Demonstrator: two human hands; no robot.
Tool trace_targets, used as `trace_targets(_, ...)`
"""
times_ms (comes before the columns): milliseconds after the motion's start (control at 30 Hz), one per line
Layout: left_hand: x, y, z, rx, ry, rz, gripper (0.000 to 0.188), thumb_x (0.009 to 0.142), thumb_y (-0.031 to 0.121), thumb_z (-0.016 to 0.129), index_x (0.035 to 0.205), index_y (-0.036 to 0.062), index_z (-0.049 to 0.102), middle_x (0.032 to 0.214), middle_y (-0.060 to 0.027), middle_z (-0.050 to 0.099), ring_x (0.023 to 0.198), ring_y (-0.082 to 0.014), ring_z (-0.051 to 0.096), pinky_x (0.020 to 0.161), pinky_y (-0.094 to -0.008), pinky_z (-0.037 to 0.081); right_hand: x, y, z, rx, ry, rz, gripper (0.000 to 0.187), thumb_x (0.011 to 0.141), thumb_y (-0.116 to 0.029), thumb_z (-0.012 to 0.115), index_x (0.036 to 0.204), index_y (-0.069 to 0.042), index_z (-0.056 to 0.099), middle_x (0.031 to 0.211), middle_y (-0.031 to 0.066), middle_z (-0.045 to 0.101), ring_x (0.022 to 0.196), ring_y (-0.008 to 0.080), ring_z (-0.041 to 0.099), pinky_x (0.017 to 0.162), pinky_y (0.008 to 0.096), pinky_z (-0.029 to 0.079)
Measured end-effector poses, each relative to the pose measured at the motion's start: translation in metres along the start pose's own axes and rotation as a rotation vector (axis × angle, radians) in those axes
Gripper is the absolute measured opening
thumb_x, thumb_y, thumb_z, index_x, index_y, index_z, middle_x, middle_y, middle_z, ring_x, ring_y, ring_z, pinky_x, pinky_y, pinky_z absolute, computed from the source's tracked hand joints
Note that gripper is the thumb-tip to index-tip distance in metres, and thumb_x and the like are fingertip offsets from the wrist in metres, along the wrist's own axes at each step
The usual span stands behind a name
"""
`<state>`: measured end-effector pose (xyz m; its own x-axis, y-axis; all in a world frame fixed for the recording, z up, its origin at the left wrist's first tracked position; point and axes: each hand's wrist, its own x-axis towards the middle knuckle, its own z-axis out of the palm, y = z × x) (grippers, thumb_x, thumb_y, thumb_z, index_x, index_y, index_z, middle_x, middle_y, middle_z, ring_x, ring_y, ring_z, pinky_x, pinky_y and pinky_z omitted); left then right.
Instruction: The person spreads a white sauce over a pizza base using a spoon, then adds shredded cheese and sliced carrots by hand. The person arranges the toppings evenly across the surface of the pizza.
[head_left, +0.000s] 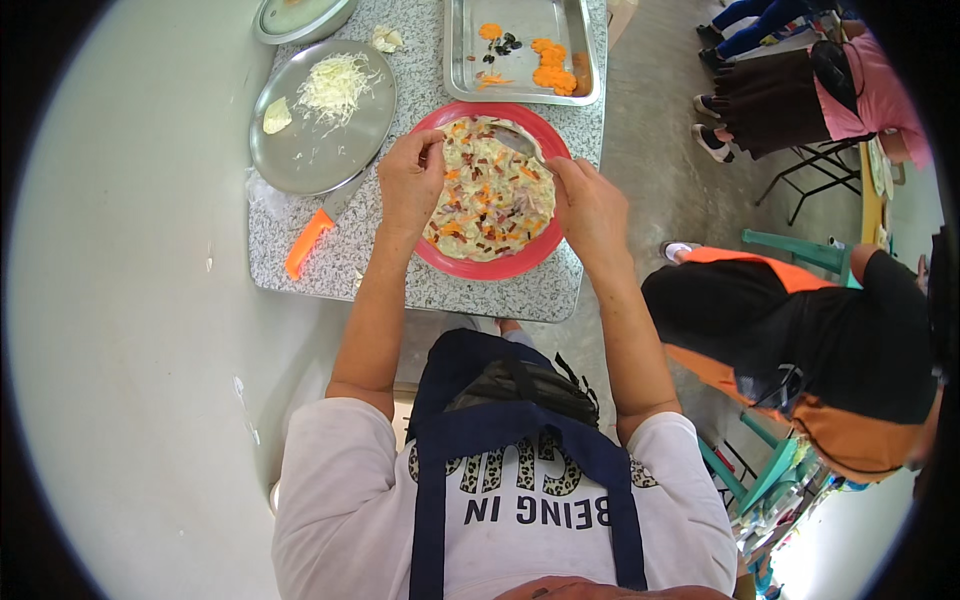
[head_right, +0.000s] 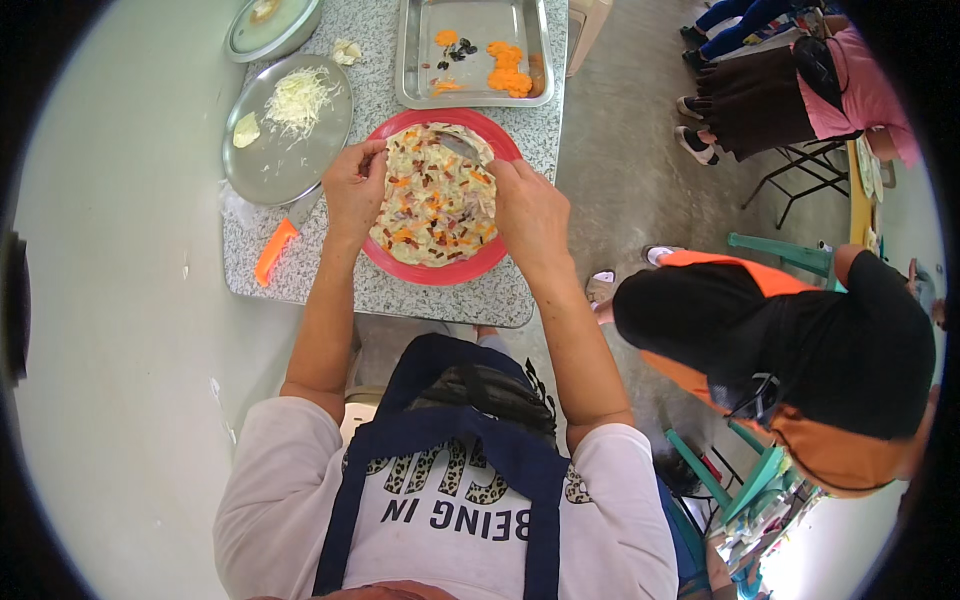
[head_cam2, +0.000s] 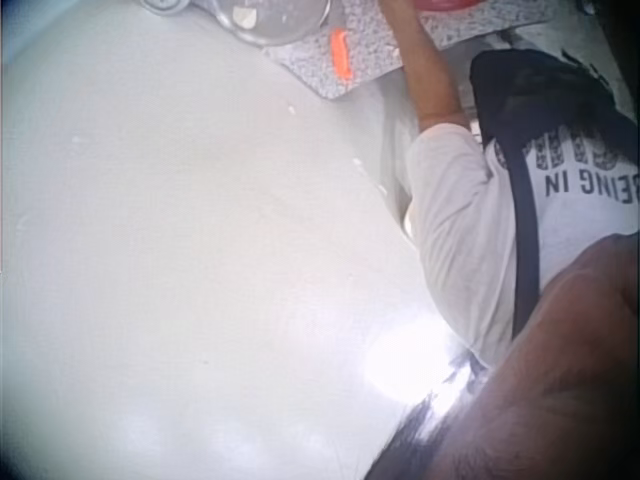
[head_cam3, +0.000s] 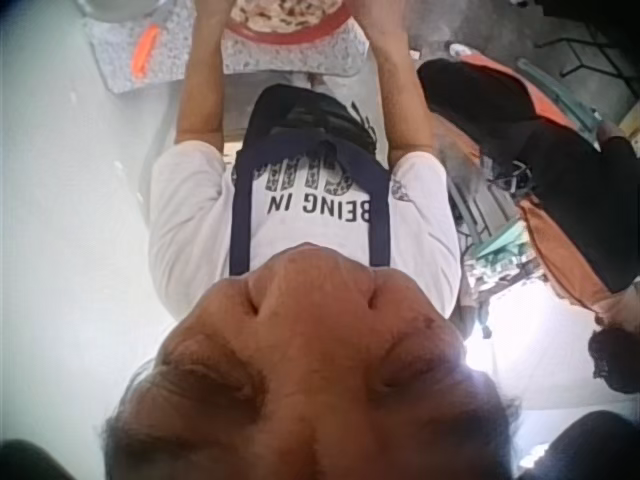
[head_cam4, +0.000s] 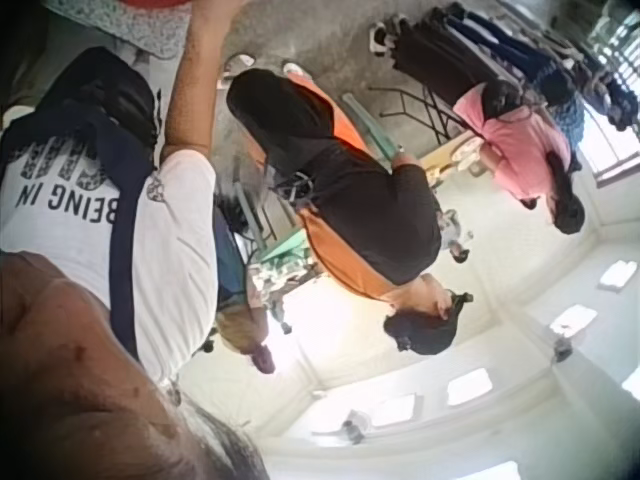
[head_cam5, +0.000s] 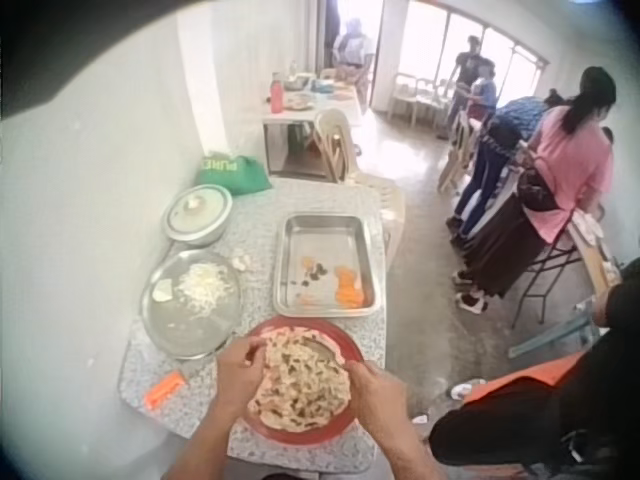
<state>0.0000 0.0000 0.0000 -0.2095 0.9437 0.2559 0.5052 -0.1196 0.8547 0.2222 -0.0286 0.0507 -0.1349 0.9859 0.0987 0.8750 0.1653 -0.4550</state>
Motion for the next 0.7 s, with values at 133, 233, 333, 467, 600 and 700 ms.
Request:
trace_targets(133,-0.005,0.006,-0.002,0.04,0.052,0.062,0.012,0.084,0.002,0.063,0.095,0.0023,0.067,0.083,-0.0113,0.065,0.069,-0.0197,0.064,0.064,-0.0307,0.053,-0.001,0.002,0.004,-0.116,0.016,-0.074,0.02,0.084,-0.008,0.058,0.101,-0.012,0.066,0.09,0.0062,0.064,0.084,0.0272,0.064,0.069,0.039,0.051)
trace_targets(233,-0.005,0.006,-0.002,0.057,0.112,0.129,0.011,0.083,0.001,0.063,0.094,0.0025,0.066,0.086,-0.0119,0.065,0.069,-0.0208,0.065,0.063,-0.0304,0.053,0.0,-0.001,-0.005,-0.06,0.058,-0.074,0.023,0.082,-0.005,0.056,0.101,-0.012,0.065,0.093,0.0061,0.064,0.084,0.0275,0.064,0.07,0.0393,0.052)
trace_targets(333,-0.006,0.005,-0.003,0.008,0.164,0.132,0.012,0.083,0.0,0.063,0.094,0.0026,0.066,0.089,-0.0125,0.066,0.073,-0.0226,0.065,0.066,-0.0305,0.053,-0.006,-0.009,-0.015,0.056,0.087,-0.07,0.024,0.081,-0.004,0.056,0.102,-0.011,0.065,0.095,0.0067,0.065,0.085,0.0281,0.064,0.071,0.0398,0.052)
trace_targets(467,-0.008,-0.005,0.008,0.023,0.044,0.201,0.014,0.08,-0.001,0.065,0.094,0.0026,0.066,0.09,-0.0128,0.066,0.081,-0.0261,0.064,0.072,-0.0333,0.052,-0.011,0.004,0.004,-0.024,0.007,-0.085,0.024,0.082,-0.002,0.057,0.103,-0.01,0.065,0.093,0.0079,0.066,0.086,0.0284,0.064,0.071,0.0406,0.051)
trace_targets(600,-0.001,-0.011,-0.001,0.163,-0.063,0.268,0.013,0.079,0.0,0.065,0.092,0.0027,0.066,0.088,-0.0126,0.065,0.083,-0.0298,0.062,0.076,-0.0381,0.05,-0.008,-0.011,-0.014,0.189,0.228,-0.082,0.023,0.082,-0.002,0.058,0.103,-0.009,0.065,0.094,0.0086,0.066,0.088,0.0291,0.064,0.072,0.0401,0.051)
trace_targets(700,0.004,0.003,-0.004,0.135,-0.044,0.196,0.012,0.079,0.004,0.065,0.091,0.0029,0.066,0.083,-0.0124,0.063,0.081,-0.0304,0.061,0.074,-0.0401,0.049,-0.015,-0.004,-0.017,0.152,0.164,-0.054,0.023,0.083,-0.002,0.058,0.104,-0.009,0.065,0.096,0.0088,0.066,0.088,0.0295,0.064,0.073,0.0392,0.051)
